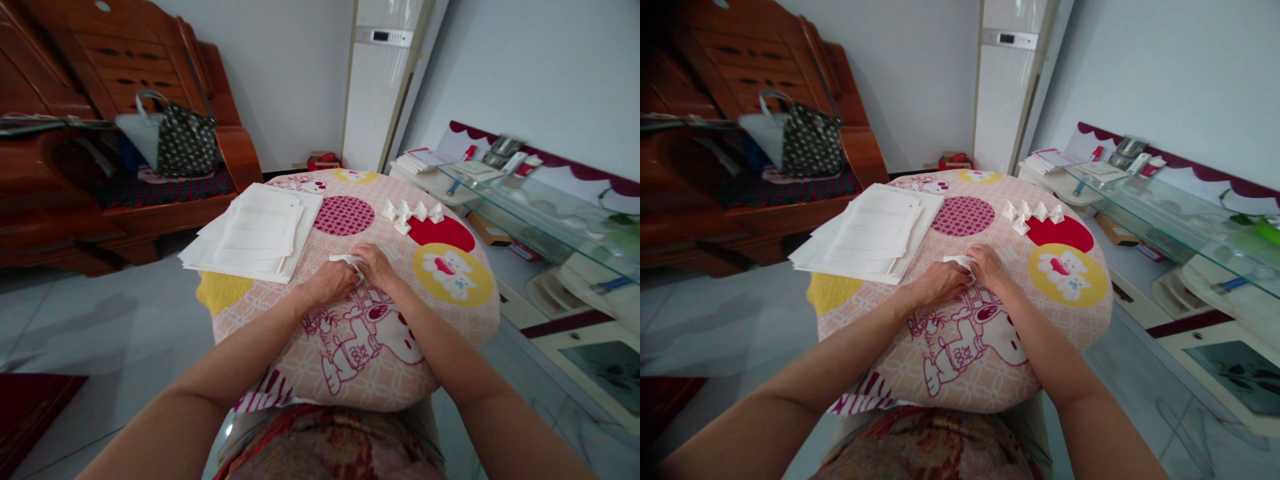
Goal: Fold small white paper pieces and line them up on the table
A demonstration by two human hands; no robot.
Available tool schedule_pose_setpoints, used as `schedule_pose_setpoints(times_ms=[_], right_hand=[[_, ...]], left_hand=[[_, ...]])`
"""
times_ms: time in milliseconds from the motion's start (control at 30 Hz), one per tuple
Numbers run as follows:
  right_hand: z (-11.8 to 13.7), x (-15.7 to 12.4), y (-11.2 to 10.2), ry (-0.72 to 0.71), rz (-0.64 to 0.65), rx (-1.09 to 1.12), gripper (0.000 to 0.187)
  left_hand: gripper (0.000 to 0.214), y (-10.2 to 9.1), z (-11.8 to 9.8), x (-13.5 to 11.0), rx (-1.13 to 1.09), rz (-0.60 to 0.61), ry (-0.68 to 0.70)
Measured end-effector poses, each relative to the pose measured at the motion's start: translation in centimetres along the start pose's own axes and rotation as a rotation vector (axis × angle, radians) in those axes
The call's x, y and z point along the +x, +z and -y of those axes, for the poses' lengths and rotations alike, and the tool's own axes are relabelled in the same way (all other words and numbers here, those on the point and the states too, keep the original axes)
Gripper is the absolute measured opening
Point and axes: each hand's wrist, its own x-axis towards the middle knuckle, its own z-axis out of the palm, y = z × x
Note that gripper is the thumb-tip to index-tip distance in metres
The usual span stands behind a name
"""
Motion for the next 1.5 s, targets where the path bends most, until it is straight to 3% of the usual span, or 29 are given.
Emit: schedule_pose_setpoints(times_ms=[133,333,533,733,1233,1500], right_hand=[[0.2,0.0,-0.3,0.012,0.003,0.043,0.037],[1.0,0.1,-0.8,0.061,0.026,0.028,0.017],[0.5,0.1,-0.4,0.063,-0.012,-0.062,0.017],[0.0,0.2,0.5,0.054,0.038,-0.079,0.018],[0.9,0.6,-0.5,0.049,0.065,-0.035,0.017],[1.5,1.1,-1.1,0.177,0.071,-0.13,0.017]], left_hand=[[0.023,0.0,-0.1,0.0,-0.002,-0.01,-0.003],[0.022,0.0,0.2,-0.1,-0.054,-0.035,-0.003],[0.023,0.4,0.4,-0.1,-0.06,-0.043,0.004],[0.023,0.2,0.4,-0.1,-0.094,-0.067,0.02],[0.023,-0.1,0.1,-0.2,-0.065,-0.017,-0.027],[0.021,-0.2,0.8,-0.6,-0.093,0.007,0.013]])
